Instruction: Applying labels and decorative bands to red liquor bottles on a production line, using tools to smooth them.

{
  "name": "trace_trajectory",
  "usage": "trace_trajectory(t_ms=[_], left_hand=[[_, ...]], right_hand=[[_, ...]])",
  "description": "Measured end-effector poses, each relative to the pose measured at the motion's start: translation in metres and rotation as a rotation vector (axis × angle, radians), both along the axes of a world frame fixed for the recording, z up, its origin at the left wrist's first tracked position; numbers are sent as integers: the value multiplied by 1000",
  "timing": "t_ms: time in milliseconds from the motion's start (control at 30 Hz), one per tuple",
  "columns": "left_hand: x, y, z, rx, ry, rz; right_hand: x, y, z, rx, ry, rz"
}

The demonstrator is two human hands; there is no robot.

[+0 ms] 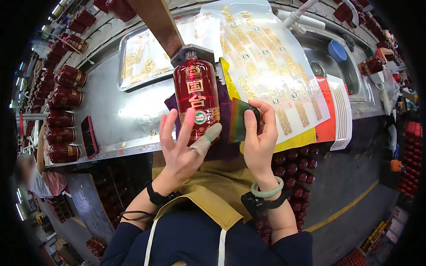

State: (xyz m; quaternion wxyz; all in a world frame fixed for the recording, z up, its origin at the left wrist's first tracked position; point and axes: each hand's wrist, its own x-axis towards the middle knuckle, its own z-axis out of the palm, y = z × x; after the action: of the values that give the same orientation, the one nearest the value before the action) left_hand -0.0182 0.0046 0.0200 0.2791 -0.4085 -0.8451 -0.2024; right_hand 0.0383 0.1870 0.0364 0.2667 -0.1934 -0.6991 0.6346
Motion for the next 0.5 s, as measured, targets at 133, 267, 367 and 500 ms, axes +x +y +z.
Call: trace_trajectory(t_ms=[133, 267, 367, 500], left_hand=[[4, -15, -8, 151, -86, 107], [4, -23, -11, 236, -249, 87], [2, -22, -13, 290, -353, 76], [-1, -9, 1, 467, -509, 19]], right_hand=[[6, -7, 11, -61, -17, 63], [1, -11, 26, 403, -22, 287], [-24, 4, 21, 500, -13, 15], [-36, 17, 48, 1162, 366, 280]])
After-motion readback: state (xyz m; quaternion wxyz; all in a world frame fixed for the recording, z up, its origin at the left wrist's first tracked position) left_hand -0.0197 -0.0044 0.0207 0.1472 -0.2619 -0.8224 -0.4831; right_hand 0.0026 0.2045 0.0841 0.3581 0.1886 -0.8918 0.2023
